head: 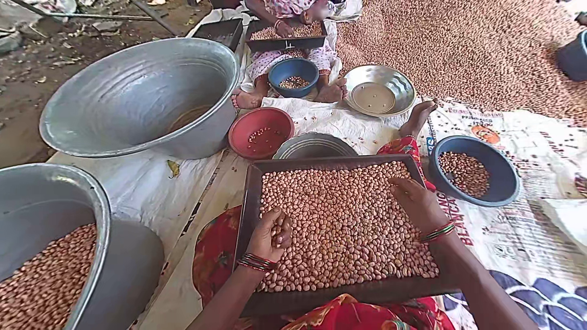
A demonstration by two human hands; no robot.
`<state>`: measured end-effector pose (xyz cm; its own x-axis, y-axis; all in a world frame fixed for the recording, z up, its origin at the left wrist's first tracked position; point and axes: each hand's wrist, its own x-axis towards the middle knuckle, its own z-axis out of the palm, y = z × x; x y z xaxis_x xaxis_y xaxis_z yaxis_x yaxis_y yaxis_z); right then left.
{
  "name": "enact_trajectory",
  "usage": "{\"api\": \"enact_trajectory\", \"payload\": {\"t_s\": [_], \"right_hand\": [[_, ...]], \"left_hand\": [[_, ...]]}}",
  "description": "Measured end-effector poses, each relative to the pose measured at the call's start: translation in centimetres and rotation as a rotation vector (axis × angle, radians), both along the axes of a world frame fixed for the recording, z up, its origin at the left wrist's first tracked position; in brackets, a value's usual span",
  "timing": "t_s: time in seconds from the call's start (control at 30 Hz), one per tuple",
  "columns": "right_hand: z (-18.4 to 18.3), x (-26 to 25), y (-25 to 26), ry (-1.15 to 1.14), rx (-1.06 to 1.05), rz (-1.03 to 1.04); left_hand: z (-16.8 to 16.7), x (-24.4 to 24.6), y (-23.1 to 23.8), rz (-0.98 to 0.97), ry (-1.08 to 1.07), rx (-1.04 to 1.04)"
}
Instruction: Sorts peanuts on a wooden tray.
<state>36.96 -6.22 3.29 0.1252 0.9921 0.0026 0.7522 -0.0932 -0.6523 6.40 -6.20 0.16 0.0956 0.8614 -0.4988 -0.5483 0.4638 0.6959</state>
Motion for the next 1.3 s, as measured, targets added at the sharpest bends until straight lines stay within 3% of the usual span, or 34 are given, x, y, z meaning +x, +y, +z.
{"api": "enact_trajectory", "payload": {"t_s": [0.07,0.1,0.17,0.23,0.43,0.6,0.73,0.83,0.97,1.03,1.13,1.2,1.3], "right_hand": [[0.2,0.4,0.1,0.008,-0.003,-0.020],[0.2,0.2,0.0,0.011,-0.002,-0.011],[0.1,-0.3,0.0,0.020,0.005,0.020],[-0.2,-0.9,-0.1,0.031,-0.002,0.058],[-0.9,-0.1,-1.1,0.013,0.023,0.041],[-0.5,1.9,-1.4,-0.015,0.004,-0.038],[0.2,2.9,-0.1,0.039,-0.048,-0.101],[-0.3,3.4,2.6,0.063,-0.122,-0.140],[-1.9,0.8,6.1,0.060,-0.241,-0.086],[-1.5,-1.7,6.0,0.078,-0.255,0.064],[-0.2,-3.5,3.8,-0.064,-0.289,0.267],[0.6,-3.5,2.3,-0.246,-0.465,0.363],[-0.1,-3.7,0.7,-0.460,-0.784,0.466]], "left_hand": [[0.4,0.5,0.8,-0.019,0.234,0.038],[0.4,0.5,1.5,-0.091,0.459,0.117],[0.6,0.2,3.3,-0.371,0.988,0.318],[1.0,0.3,5.7,-0.630,1.305,0.416],[1.0,2.5,9.2,-1.002,1.633,0.352],[0.5,3.5,9.1,-1.050,1.737,0.301],[0.1,2.7,8.2,-0.900,1.609,0.389],[0.5,1.9,7.2,-0.779,1.420,0.339],[0.5,0.9,5.4,-0.638,1.170,0.307],[0.7,0.7,4.5,-0.514,0.954,0.264],[0.4,0.3,3.1,-0.263,0.439,0.164],[-0.2,0.1,2.5,-0.131,0.159,0.111],[-1.1,0.3,2.0,-0.066,-0.045,0.093]]}}
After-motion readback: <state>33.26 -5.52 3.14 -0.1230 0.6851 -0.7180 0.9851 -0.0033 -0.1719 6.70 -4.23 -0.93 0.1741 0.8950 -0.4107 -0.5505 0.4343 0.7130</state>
